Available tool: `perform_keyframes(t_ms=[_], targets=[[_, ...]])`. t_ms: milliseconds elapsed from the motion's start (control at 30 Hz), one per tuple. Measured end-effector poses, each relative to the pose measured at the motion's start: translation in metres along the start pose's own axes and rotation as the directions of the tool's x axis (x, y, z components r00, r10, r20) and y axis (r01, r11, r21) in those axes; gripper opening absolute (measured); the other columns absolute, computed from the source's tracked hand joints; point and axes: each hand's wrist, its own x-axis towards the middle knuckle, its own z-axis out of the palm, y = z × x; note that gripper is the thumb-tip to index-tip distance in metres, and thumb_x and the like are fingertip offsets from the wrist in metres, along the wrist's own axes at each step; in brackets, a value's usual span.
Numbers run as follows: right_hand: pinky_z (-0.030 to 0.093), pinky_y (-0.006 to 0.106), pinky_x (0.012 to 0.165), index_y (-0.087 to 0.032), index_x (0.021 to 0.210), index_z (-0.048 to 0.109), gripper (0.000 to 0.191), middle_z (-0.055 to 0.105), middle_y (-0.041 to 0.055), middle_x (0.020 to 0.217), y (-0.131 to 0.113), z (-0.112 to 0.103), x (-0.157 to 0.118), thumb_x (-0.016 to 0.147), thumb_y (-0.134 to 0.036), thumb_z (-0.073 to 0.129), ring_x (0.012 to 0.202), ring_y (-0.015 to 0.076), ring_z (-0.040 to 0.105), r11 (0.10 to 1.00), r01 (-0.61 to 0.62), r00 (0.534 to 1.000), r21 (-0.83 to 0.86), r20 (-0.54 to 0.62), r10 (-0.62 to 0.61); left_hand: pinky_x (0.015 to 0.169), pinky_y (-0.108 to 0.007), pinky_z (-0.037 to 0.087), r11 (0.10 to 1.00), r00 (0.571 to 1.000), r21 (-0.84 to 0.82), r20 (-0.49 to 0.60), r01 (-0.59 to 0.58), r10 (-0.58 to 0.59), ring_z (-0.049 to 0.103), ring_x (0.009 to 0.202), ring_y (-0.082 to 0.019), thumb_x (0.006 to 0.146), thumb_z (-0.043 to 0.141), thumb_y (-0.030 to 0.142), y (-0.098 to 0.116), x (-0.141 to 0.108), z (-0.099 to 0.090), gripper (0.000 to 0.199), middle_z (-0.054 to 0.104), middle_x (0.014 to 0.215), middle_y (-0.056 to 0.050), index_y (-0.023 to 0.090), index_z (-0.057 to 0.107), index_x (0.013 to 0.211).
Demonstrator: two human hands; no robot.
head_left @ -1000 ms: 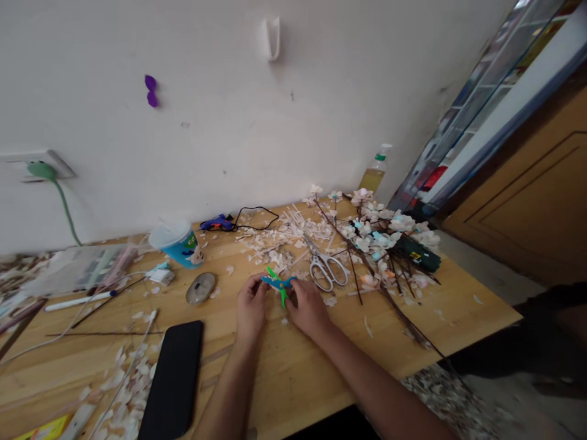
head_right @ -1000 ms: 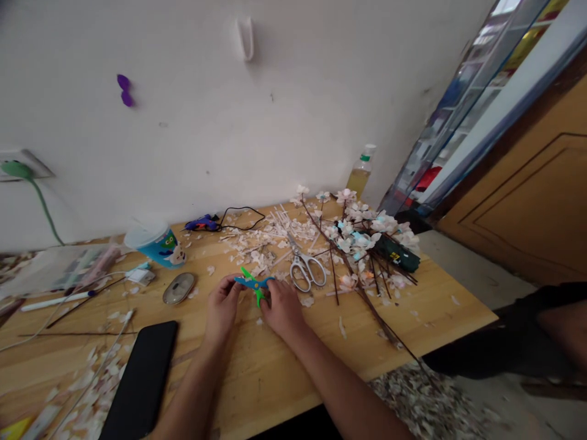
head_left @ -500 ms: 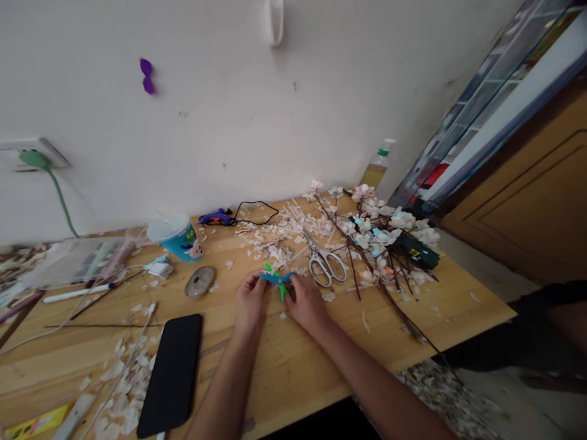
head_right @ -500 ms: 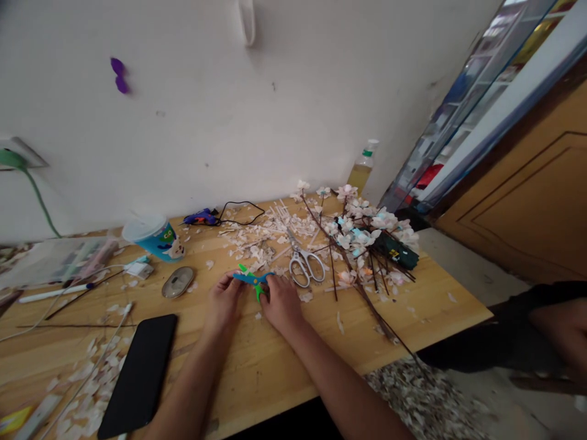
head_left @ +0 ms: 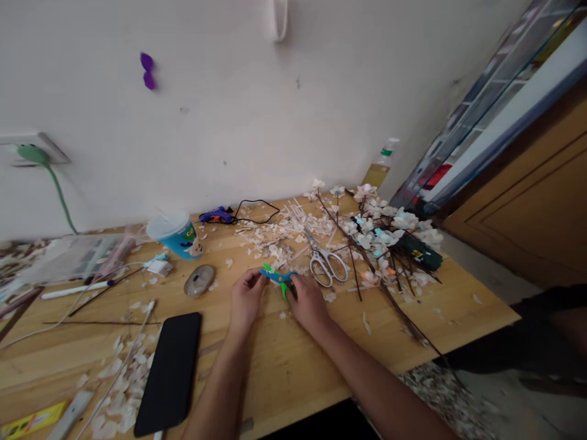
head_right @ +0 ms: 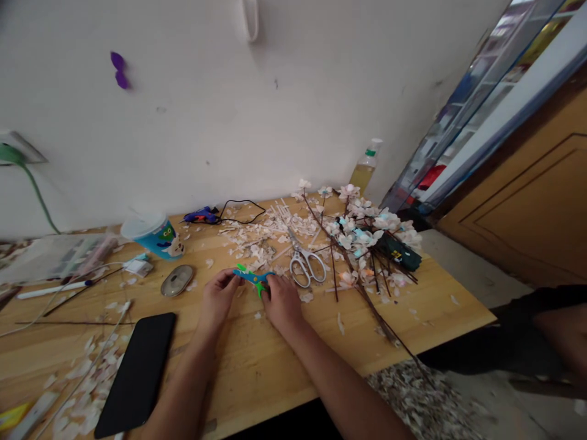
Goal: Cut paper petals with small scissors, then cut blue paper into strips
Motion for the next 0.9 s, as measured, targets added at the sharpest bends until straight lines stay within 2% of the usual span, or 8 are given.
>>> perform_keyframes(t_ms=[100, 267, 333, 433, 600, 733, 900], targets=[[0.037, 0.031, 0.077, -0.02, 0.092, 0.057, 0.01, 0.066, 0.0054, 0.091, 0.001, 0.0, 0.0, 0.084, -0.014, 0.055, 0.087, 0.0226, 0.055, 1.0, -0.003, 1.0, -0.004, 0.009, 0.003, 0.067, -0.026, 0.047, 0.997, 0.999, 0.073, 0.035, -0.001, -0.001, 0.061, 0.067, -0.015, 0.071, 0.07, 0.032, -0.001, 0.001, -0.005, 0.019, 0.068, 0.071, -0.001, 0.017, 0.071, 0.082], [0.037, 0.032, 0.079, -0.021, 0.09, 0.056, 0.011, 0.065, 0.005, 0.092, 0.002, 0.001, 0.0, 0.082, -0.013, 0.057, 0.089, 0.0228, 0.055, 1.0, -0.007, 1.0, -0.016, 0.021, 0.007, 0.071, -0.026, 0.046, 0.965, 0.991, 0.232, 0.079, -0.125, 0.109, 0.061, 0.073, -0.015, 0.071, 0.069, 0.025, 0.0, 0.005, -0.014, 0.014, 0.07, 0.079, -0.003, 0.019, 0.073, 0.082], [0.037, 0.032, 0.078, -0.021, 0.091, 0.056, 0.011, 0.065, 0.005, 0.092, 0.002, 0.002, 0.0, 0.083, -0.013, 0.056, 0.088, 0.0226, 0.055, 1.0, -0.012, 1.0, -0.016, 0.018, 0.012, 0.071, -0.026, 0.047, 0.979, 0.993, 0.18, 0.091, -0.097, 0.081, 0.062, 0.073, -0.015, 0.07, 0.07, 0.027, 0.0, 0.005, -0.014, 0.015, 0.07, 0.078, -0.003, 0.019, 0.073, 0.083], [0.037, 0.031, 0.077, -0.02, 0.09, 0.056, 0.01, 0.065, 0.0052, 0.09, 0.002, 0.001, 0.0, 0.083, -0.013, 0.056, 0.086, 0.0226, 0.055, 1.0, -0.011, 1.0, -0.01, 0.014, 0.011, 0.069, -0.026, 0.049, 0.999, 0.995, 0.004, 0.096, 0.034, -0.034, 0.062, 0.069, -0.015, 0.069, 0.074, 0.032, -0.003, 0.005, -0.011, 0.022, 0.07, 0.075, -0.002, 0.018, 0.073, 0.086], [0.038, 0.031, 0.077, -0.02, 0.087, 0.056, 0.01, 0.065, 0.0056, 0.088, 0.002, 0.0, -0.001, 0.082, -0.011, 0.056, 0.086, 0.0228, 0.056, 1.0, -0.02, 1.0, 0.006, -0.007, 0.02, 0.073, -0.027, 0.051, 0.961, 0.989, -0.237, 0.079, 0.141, -0.125, 0.063, 0.068, -0.013, 0.066, 0.079, 0.036, -0.009, 0.003, -0.005, 0.028, 0.071, 0.076, -0.002, 0.017, 0.073, 0.085], [0.037, 0.029, 0.072, -0.019, 0.086, 0.057, 0.01, 0.065, 0.0052, 0.084, 0.004, 0.0, -0.001, 0.083, -0.01, 0.054, 0.082, 0.0215, 0.057, 0.998, -0.05, 0.999, 0.044, -0.014, 0.051, 0.077, -0.027, 0.052, 0.954, 0.989, -0.26, 0.056, 0.146, -0.136, 0.064, 0.071, -0.012, 0.066, 0.08, 0.035, -0.006, 0.001, -0.005, 0.028, 0.072, 0.08, -0.003, 0.016, 0.074, 0.087], [0.036, 0.028, 0.068, -0.02, 0.087, 0.058, 0.01, 0.064, 0.0044, 0.078, 0.009, 0.004, -0.001, 0.084, -0.013, 0.052, 0.076, 0.0211, 0.056, 0.995, -0.072, 0.997, 0.074, -0.035, 0.074, 0.072, -0.023, 0.05, 0.942, 0.988, -0.302, -0.008, 0.144, -0.154, 0.061, 0.068, -0.01, 0.062, 0.083, 0.031, 0.0, 0.0, -0.004, 0.034, 0.071, 0.079, -0.002, 0.017, 0.073, 0.091]])
